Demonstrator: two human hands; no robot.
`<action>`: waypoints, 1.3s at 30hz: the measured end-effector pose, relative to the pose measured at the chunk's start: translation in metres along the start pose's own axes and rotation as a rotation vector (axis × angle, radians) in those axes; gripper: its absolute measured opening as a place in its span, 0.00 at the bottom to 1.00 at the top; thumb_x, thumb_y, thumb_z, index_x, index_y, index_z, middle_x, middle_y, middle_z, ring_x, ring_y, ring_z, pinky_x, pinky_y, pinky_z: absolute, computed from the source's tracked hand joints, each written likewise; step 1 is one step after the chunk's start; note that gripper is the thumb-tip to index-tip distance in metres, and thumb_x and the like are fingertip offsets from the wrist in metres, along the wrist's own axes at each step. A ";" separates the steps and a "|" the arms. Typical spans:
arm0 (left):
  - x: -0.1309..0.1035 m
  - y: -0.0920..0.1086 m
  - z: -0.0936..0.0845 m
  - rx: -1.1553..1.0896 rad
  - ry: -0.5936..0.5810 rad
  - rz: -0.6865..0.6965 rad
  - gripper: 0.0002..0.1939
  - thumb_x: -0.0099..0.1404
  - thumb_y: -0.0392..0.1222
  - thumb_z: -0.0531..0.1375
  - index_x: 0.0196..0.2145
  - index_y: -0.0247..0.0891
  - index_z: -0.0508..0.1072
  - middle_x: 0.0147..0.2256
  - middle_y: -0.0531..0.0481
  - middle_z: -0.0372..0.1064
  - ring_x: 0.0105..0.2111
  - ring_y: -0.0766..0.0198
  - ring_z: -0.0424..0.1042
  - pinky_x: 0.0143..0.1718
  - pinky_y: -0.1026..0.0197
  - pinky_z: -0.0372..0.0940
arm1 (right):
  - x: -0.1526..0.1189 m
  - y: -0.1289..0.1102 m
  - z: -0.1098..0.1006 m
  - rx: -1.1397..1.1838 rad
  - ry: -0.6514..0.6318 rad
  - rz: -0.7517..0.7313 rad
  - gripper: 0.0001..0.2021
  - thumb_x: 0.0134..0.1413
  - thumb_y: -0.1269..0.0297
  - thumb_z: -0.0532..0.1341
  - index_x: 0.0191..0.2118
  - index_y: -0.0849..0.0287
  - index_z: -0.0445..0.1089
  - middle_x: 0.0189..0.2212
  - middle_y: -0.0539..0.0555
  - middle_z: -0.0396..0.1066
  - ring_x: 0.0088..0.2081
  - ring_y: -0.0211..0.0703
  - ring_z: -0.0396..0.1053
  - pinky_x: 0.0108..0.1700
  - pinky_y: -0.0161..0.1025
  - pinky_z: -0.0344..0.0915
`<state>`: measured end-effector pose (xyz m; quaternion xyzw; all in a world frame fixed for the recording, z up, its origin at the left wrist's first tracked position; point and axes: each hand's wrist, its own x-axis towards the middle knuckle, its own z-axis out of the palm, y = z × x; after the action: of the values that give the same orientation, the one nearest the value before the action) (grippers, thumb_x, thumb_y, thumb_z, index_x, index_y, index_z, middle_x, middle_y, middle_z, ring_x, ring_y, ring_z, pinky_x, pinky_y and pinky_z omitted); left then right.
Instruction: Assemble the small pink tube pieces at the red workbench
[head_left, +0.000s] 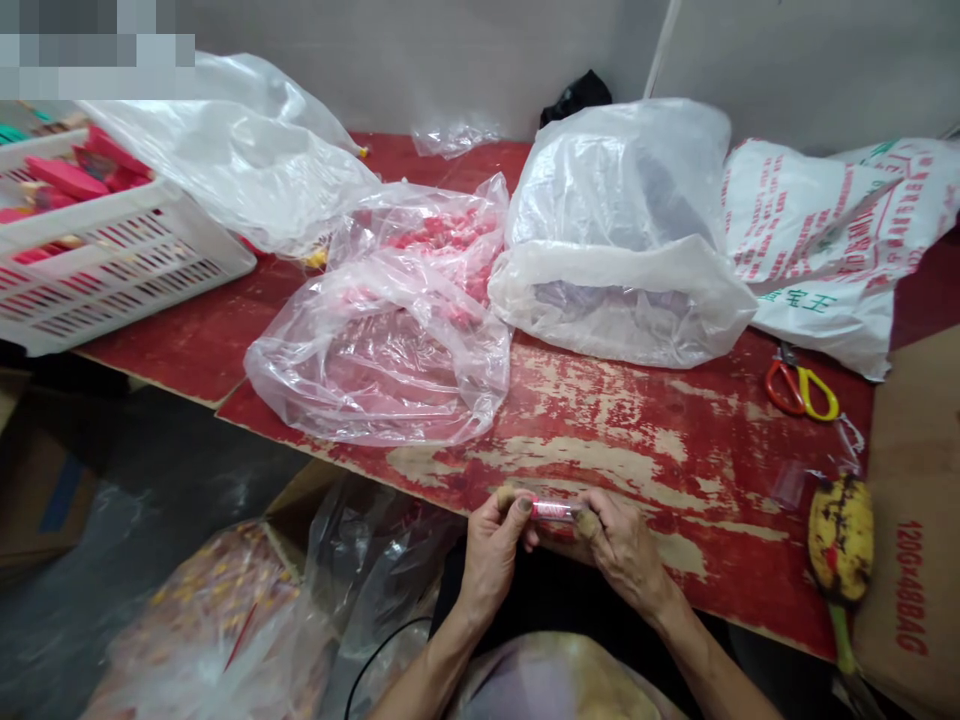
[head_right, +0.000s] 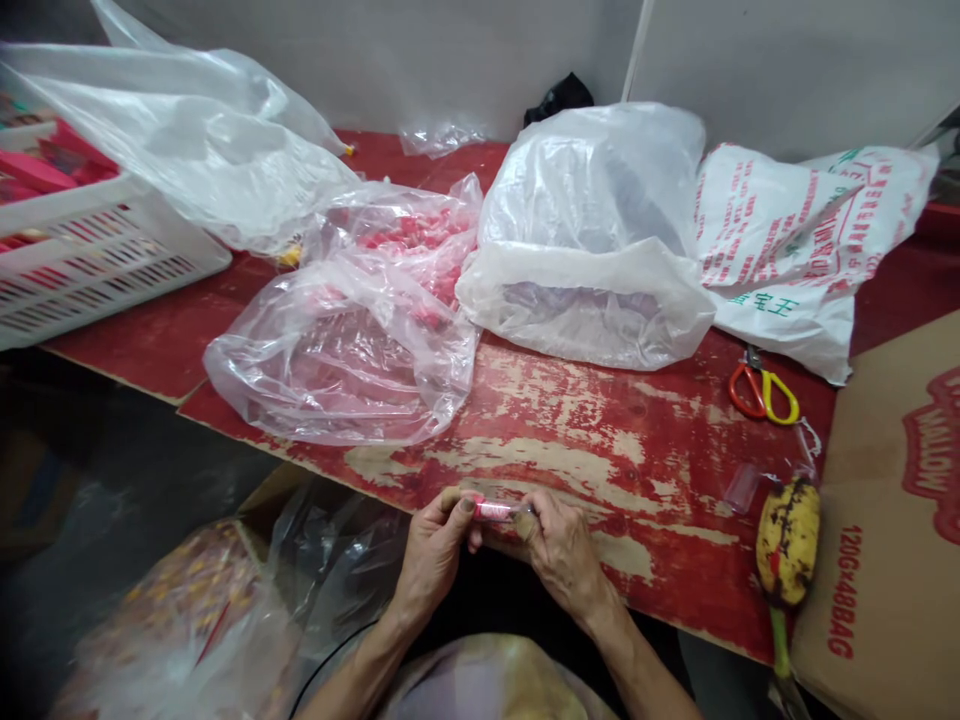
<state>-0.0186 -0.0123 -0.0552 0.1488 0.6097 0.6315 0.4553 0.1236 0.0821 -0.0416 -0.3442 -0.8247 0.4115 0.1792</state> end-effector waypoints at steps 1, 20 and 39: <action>0.000 0.000 0.000 0.000 0.002 0.003 0.17 0.58 0.53 0.63 0.31 0.35 0.72 0.17 0.57 0.65 0.17 0.72 0.62 0.20 0.70 0.56 | 0.000 0.001 0.001 -0.008 0.012 0.016 0.20 0.65 0.51 0.45 0.31 0.56 0.66 0.24 0.51 0.70 0.27 0.42 0.69 0.29 0.39 0.61; 0.011 0.023 0.002 -0.138 0.008 -0.054 0.27 0.59 0.64 0.57 0.37 0.34 0.71 0.27 0.50 0.71 0.22 0.70 0.66 0.24 0.67 0.61 | 0.002 0.001 -0.001 0.321 0.036 0.164 0.21 0.61 0.45 0.48 0.31 0.57 0.65 0.18 0.45 0.59 0.21 0.37 0.58 0.24 0.35 0.56; 0.011 0.018 0.021 -0.221 -0.076 -0.259 0.33 0.60 0.68 0.51 0.31 0.31 0.73 0.21 0.48 0.70 0.16 0.72 0.63 0.20 0.68 0.57 | -0.026 -0.025 0.020 0.111 -0.184 -0.276 0.06 0.61 0.67 0.52 0.41 0.57 0.64 0.29 0.51 0.69 0.28 0.37 0.66 0.31 0.34 0.62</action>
<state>-0.0161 0.0123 -0.0389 0.0420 0.5328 0.6247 0.5693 0.1200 0.0417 -0.0341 -0.1783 -0.8529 0.4579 0.1764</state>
